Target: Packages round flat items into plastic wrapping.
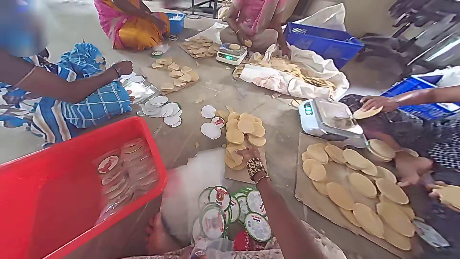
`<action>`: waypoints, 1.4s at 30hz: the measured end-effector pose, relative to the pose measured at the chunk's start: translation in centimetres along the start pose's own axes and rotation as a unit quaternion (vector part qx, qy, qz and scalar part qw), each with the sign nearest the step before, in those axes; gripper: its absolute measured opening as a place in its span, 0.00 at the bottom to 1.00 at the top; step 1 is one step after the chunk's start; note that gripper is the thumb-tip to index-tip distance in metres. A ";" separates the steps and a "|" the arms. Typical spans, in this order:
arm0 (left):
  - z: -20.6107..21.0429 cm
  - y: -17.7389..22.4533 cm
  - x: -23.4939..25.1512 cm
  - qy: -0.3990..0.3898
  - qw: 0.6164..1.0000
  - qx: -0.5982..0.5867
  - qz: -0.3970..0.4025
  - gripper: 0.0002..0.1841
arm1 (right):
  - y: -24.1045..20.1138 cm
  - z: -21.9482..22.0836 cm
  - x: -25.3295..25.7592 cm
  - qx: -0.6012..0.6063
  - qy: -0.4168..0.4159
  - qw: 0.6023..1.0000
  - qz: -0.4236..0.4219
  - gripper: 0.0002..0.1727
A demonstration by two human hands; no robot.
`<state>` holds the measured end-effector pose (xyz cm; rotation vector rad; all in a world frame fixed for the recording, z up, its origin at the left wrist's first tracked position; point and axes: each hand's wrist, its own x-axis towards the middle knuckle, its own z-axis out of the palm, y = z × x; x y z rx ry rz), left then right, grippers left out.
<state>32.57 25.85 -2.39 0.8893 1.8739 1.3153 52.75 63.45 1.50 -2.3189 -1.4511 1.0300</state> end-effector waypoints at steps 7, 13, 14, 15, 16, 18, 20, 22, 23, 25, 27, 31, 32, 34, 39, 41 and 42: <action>0.1 0.5 -0.2 -0.018 0.999 -0.030 -0.013 0.30 | 0.1 -1.9 -1.1 0.096 -0.038 0.994 -0.019 0.25; 0.0 0.9 -0.1 -0.018 0.999 -0.021 -0.020 0.28 | 1.7 -3.1 -0.1 0.147 -0.064 0.986 0.040 0.21; 0.0 1.2 0.0 -0.019 0.999 -0.022 -0.020 0.28 | 2.0 -3.7 -0.3 0.155 -0.072 0.984 0.052 0.22; -0.1 1.4 -0.1 -0.023 0.999 -0.033 -0.022 0.28 | 2.3 -4.4 -0.9 0.163 -0.075 0.982 0.062 0.22; -0.1 1.7 -0.2 -0.029 0.998 -0.050 -0.022 0.27 | 2.6 -5.1 -1.4 0.164 -0.072 0.981 0.070 0.20; 0.0 2.3 -0.6 -0.053 0.992 -0.115 -0.027 0.20 | 3.5 -6.7 -3.0 0.195 -0.082 0.975 0.067 0.19; 0.2 4.0 -1.2 -0.074 0.985 -0.155 -0.024 0.13 | 4.9 -7.6 -5.3 0.242 -0.102 0.964 0.035 0.15; 0.9 6.7 -1.9 -0.070 0.985 -0.155 -0.018 0.10 | 5.7 -8.3 -9.7 0.292 -0.147 0.945 -0.021 0.09; 1.6 7.5 -2.0 -0.068 0.983 -0.168 -0.016 0.11 | 5.8 -8.6 -12.4 0.320 -0.177 0.930 -0.051 0.07; 2.9 8.5 -2.1 -0.082 0.970 -0.229 -0.014 0.14 | 6.5 -8.4 -17.2 0.351 -0.237 0.901 -0.093 0.08; 4.5 10.5 -2.5 -0.084 0.945 -0.304 -0.080 0.15 | 7.3 -7.1 -21.1 0.359 -0.274 0.884 -0.121 0.06; 6.5 14.0 -3.9 -0.048 0.895 -0.397 -0.199 0.15 | 9.8 -3.4 -25.2 0.253 -0.166 0.926 -0.227 0.17; 6.5 14.0 -4.1 -0.044 0.890 -0.405 -0.205 0.15 | 10.6 -2.7 -25.7 0.198 -0.095 0.934 -0.283 0.26; 6.4 13.9 -4.6 -0.039 0.885 -0.411 -0.215 0.14 | 11.6 -2.1 -26.5 0.120 0.040 0.906 -0.404 0.38; 5.6 14.5 -5.6 -0.065 0.871 -0.425 -0.238 0.17 | 12.7 -2.8 -28.4 -0.009 0.130 0.818 -0.561 0.20; 5.3 15.5 -5.8 -0.062 0.869 -0.421 -0.252 0.18 | 13.0 -3.8 -29.4 -0.057 0.126 0.805 -0.577 0.34; 5.1 15.7 -5.8 -0.063 0.869 -0.417 -0.259 0.17 | 13.2 -4.2 -30.0 -0.079 0.123 0.801 -0.580 0.44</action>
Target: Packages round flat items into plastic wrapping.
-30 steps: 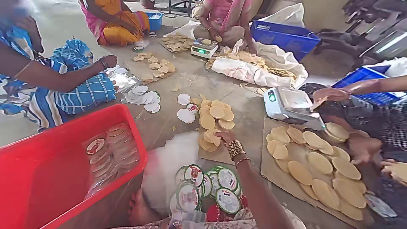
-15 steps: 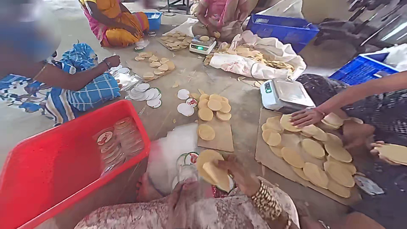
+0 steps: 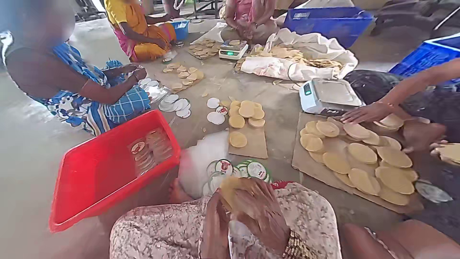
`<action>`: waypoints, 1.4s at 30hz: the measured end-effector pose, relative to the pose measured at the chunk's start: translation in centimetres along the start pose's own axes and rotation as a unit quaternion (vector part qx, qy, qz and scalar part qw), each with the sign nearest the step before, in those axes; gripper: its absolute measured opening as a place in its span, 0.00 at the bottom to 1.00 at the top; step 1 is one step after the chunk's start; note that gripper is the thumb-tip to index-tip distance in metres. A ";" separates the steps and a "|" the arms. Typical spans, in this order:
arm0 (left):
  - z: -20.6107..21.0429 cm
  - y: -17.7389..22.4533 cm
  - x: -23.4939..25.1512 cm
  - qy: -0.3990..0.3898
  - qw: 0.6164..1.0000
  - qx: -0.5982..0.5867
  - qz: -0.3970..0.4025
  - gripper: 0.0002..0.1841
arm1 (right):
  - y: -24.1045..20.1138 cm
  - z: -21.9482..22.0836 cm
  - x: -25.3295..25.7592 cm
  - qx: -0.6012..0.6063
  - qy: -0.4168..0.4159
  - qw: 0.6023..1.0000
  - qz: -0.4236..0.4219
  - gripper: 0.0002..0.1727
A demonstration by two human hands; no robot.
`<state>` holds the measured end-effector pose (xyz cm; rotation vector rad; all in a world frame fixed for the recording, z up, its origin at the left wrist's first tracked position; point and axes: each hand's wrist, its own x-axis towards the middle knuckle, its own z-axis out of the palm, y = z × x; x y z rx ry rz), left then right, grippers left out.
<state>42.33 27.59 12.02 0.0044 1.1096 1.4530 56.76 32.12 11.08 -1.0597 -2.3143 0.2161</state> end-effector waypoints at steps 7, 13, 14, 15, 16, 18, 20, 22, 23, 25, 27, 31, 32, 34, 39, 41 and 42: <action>-0.7 0.1 0.2 -0.015 1.000 0.020 -0.013 0.14 | -1.1 -1.4 -1.4 -0.094 -0.039 0.990 -0.100 0.26; -0.8 -0.3 -0.2 -0.027 0.998 0.056 0.029 0.11 | -0.3 -3.0 0.0 0.065 0.029 0.997 -0.024 0.19; -0.8 -0.3 -0.3 -0.027 0.997 0.060 0.039 0.11 | -0.2 -3.2 0.3 0.109 0.044 0.993 0.020 0.20; -0.8 -0.4 -0.3 -0.030 0.996 0.065 0.048 0.12 | -0.1 -3.3 0.6 0.163 0.048 0.983 0.070 0.19; -0.9 -0.5 -0.4 -0.037 0.995 0.074 0.058 0.12 | 0.0 -3.5 0.9 0.217 0.041 0.968 0.124 0.17; -0.9 -0.8 -0.6 -0.055 0.991 0.091 0.081 0.13 | 0.0 -3.2 1.5 0.276 0.011 0.938 0.207 0.14; -0.9 -1.1 -1.1 -0.076 0.984 0.117 0.109 0.14 | -0.1 -2.3 1.6 0.233 0.002 0.945 0.231 0.15; -0.9 -1.3 -1.6 -0.079 0.980 0.138 0.122 0.14 | 0.0 -1.4 1.4 0.167 0.026 0.960 0.223 0.18; -0.9 -1.4 -1.7 -0.076 0.980 0.139 0.122 0.15 | 0.1 -1.3 1.4 0.153 0.033 0.961 0.229 0.20; -1.0 -1.9 -1.6 -0.080 0.979 0.139 0.127 0.16 | 0.3 -1.2 1.3 0.157 0.023 0.954 0.255 0.28; -1.0 -2.3 -1.4 -0.081 0.977 0.144 0.138 0.15 | 0.4 -1.6 1.4 0.230 -0.025 0.916 0.327 0.31; -1.3 -3.2 -0.9 -0.083 0.968 0.157 0.179 0.16 | 0.2 0.0 0.0 0.353 -0.003 0.850 0.392 0.31; -1.3 -3.4 -0.8 -0.081 0.968 0.155 0.179 0.17 | 0.0 0.6 -0.6 0.348 0.015 0.857 0.381 0.32; -1.0 -3.7 -0.8 -0.064 0.972 0.151 0.171 0.17 | -0.6 2.0 -1.8 0.289 0.056 0.902 0.315 0.36; 0.2 -3.7 -0.6 0.005 0.982 0.099 0.158 0.17 | -1.4 3.6 -2.7 0.036 0.107 0.987 0.118 0.29; 1.0 -3.4 -1.0 0.022 0.984 0.087 0.153 0.17 | -1.7 3.8 -3.0 -0.014 0.086 0.991 0.103 0.31; 1.1 -3.4 -1.1 0.019 0.984 0.092 0.151 0.18 | -1.9 3.9 -3.1 -0.022 0.073 0.992 0.104 0.31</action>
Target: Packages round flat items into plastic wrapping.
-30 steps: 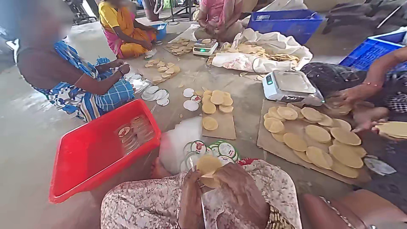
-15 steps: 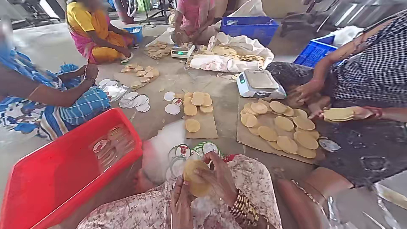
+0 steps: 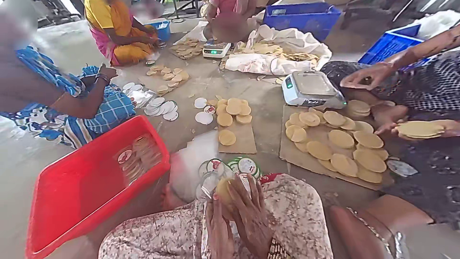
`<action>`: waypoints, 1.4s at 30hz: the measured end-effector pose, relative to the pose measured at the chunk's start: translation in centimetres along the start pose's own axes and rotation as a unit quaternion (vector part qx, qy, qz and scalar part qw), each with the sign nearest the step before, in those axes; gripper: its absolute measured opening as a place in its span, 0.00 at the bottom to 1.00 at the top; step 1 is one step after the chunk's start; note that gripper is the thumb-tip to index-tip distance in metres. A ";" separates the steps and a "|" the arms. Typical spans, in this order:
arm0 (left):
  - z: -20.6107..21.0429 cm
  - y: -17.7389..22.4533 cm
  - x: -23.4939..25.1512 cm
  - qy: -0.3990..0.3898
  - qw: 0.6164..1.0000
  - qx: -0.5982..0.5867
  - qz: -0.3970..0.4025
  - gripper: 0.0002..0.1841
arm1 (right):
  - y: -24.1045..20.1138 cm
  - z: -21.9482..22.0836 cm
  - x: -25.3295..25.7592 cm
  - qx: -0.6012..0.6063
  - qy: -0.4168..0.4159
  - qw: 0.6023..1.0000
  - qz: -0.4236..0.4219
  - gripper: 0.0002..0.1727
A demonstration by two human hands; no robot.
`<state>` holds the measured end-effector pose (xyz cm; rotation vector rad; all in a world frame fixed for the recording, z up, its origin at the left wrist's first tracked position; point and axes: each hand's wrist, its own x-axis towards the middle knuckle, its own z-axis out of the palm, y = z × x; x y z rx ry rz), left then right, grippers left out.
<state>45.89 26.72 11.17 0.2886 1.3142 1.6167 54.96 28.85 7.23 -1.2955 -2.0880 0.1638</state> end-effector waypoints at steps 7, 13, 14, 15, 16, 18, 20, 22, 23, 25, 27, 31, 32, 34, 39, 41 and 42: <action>-2.0 -0.8 1.2 0.003 1.000 0.026 0.004 0.21 | 2.9 -0.1 1.7 0.231 -0.046 0.969 0.073 0.30; -3.2 0.3 3.3 0.070 0.997 0.014 0.038 0.20 | 10.8 -0.4 8.5 -0.055 -0.396 0.853 0.336 0.45; -3.4 0.4 3.4 0.076 0.996 0.017 0.035 0.20 | 11.0 0.3 8.7 -0.088 -0.431 0.825 0.354 0.50; -3.4 0.5 3.4 0.079 0.996 0.021 0.033 0.20 | 11.3 1.0 8.6 -0.104 -0.446 0.811 0.365 0.52; -3.5 0.4 3.5 0.081 0.996 0.023 0.030 0.21 | 11.5 1.6 8.5 -0.109 -0.453 0.804 0.370 0.52; -3.5 0.3 3.3 0.084 0.996 0.029 0.025 0.20 | 12.2 1.9 8.2 -0.052 -0.431 0.818 0.378 0.43; -3.5 0.2 3.2 0.085 0.996 0.024 0.018 0.18 | 13.1 1.1 7.9 0.090 -0.349 0.854 0.375 0.29; -3.5 0.1 3.1 0.087 0.996 0.023 0.007 0.18 | 12.9 -0.8 7.9 0.205 -0.246 0.877 0.359 0.15; -3.6 0.0 3.0 0.083 0.996 0.026 0.001 0.19 | 12.2 -1.7 7.7 0.258 -0.181 0.879 0.356 0.10; -3.5 0.0 2.9 0.072 0.997 0.027 -0.007 0.19 | 10.1 -3.6 7.4 0.399 -0.074 0.835 0.372 0.05; -3.1 -0.1 2.6 0.054 0.998 0.019 -0.011 0.17 | 7.8 -5.4 7.1 0.500 -0.036 0.770 0.395 0.07; -2.9 -0.6 1.6 0.008 1.000 0.015 -0.009 0.17 | 4.8 -6.9 5.4 0.549 -0.058 0.740 0.384 0.07; -2.8 -0.6 1.3 0.001 1.000 0.013 -0.006 0.17 | 4.1 -7.1 5.1 0.555 -0.065 0.735 0.384 0.07; -2.5 -0.4 0.6 -0.013 1.000 0.001 -0.010 0.17 | 2.9 -6.9 4.4 0.558 -0.080 0.734 0.379 0.07; -2.1 0.5 -0.7 -0.019 0.999 -0.029 -0.021 0.17 | 2.6 -4.5 1.8 0.339 -0.082 0.900 0.262 0.18; -2.1 0.7 -1.1 -0.015 0.999 -0.031 -0.024 0.19 | 2.4 -4.5 1.3 0.259 -0.072 0.937 0.222 0.22; -2.1 0.7 -1.2 -0.014 0.999 -0.035 -0.025 0.19 | 2.3 -4.6 1.2 0.249 -0.069 0.942 0.215 0.22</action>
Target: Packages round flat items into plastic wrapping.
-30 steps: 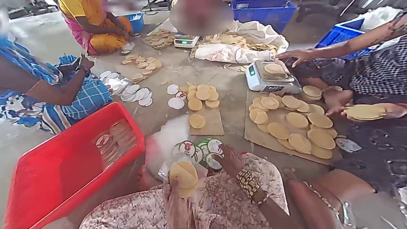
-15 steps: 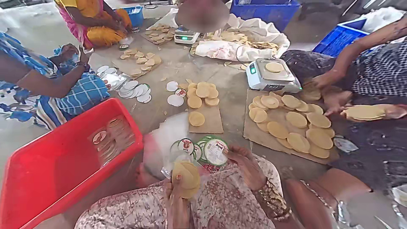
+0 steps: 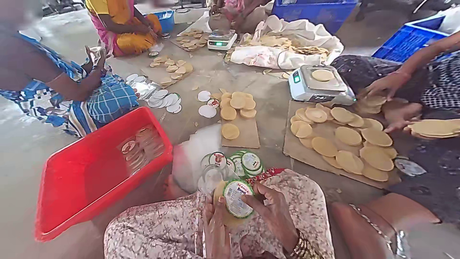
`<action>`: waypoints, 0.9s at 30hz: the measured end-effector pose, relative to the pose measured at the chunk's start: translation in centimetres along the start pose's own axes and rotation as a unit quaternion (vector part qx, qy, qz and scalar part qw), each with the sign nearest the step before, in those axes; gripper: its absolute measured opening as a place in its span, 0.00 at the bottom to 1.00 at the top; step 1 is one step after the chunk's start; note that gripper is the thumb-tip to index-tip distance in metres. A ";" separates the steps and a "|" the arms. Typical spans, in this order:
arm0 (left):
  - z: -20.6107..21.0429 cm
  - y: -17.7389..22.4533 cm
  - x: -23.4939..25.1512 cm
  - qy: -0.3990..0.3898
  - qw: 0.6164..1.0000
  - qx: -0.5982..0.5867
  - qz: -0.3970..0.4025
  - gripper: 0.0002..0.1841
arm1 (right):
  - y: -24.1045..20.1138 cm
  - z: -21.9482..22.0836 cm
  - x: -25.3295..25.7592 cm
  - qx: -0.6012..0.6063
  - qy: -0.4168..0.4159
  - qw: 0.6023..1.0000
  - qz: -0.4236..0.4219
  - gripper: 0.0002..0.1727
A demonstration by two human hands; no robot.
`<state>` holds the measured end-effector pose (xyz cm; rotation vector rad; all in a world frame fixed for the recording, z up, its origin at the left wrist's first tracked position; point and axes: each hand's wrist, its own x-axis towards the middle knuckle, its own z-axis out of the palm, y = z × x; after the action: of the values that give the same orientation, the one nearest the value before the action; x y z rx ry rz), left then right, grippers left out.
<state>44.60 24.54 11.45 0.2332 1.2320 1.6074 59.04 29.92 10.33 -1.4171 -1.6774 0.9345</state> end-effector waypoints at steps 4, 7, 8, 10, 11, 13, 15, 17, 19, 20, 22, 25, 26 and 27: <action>-0.3 0.0 -0.5 -0.038 0.999 0.000 0.001 0.20 | -0.1 0.1 -0.5 -0.038 0.019 0.999 -0.026 0.26; -0.1 -0.2 -1.0 -0.049 0.999 0.019 0.004 0.22 | -0.4 0.3 -0.9 -0.037 0.003 0.999 -0.031 0.38; 0.1 -0.2 -1.2 -0.043 0.999 0.019 0.005 0.22 | -0.5 0.4 -1.0 -0.006 -0.009 1.000 -0.022 0.40; 0.5 -0.2 -1.5 -0.038 0.999 0.011 0.008 0.20 | -0.8 0.7 -1.3 0.085 -0.042 0.995 0.003 0.40; 0.6 -0.2 -1.6 -0.044 0.999 0.012 0.010 0.20 | -1.0 0.8 -1.6 0.124 -0.059 0.991 0.008 0.41; 0.6 -0.1 -1.9 -0.071 0.997 0.028 0.012 0.21 | -1.4 1.1 -2.0 0.141 -0.077 0.987 0.001 0.44; 0.3 0.1 -2.1 -0.104 0.993 0.061 0.014 0.23 | -1.2 1.2 -2.1 0.117 -0.067 0.991 -0.011 0.38; 0.1 0.3 -2.2 -0.128 0.988 0.088 0.021 0.24 | -1.0 0.7 -1.9 0.125 -0.051 0.991 0.011 0.27; -0.2 0.4 -2.2 -0.121 0.989 0.083 0.028 0.21 | -1.3 0.1 -1.7 0.157 -0.027 0.987 0.035 0.18; -0.3 0.5 -2.1 -0.113 0.990 0.074 0.029 0.19 | -1.4 -0.2 -1.7 0.169 -0.022 0.985 0.038 0.15; -1.0 0.6 -1.7 -0.094 0.994 0.054 0.028 0.15 | -1.7 -0.8 -1.7 0.182 -0.016 0.983 0.035 0.10; -4.2 1.0 -1.2 -0.151 0.976 0.144 0.054 0.16 | -1.7 -2.3 -1.9 0.200 -0.013 0.979 0.036 0.09; -5.7 1.5 -1.0 -0.189 0.949 0.244 0.069 0.15 | -1.8 -2.8 -1.9 0.197 -0.003 0.980 0.037 0.09; -7.0 2.4 -0.9 -0.230 0.896 0.371 0.087 0.15 | -1.9 -3.2 -1.9 0.183 0.011 0.982 0.034 0.08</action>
<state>38.85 19.91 10.52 1.1653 1.4101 1.0523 61.26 28.01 13.31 -1.2342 -1.3614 1.1913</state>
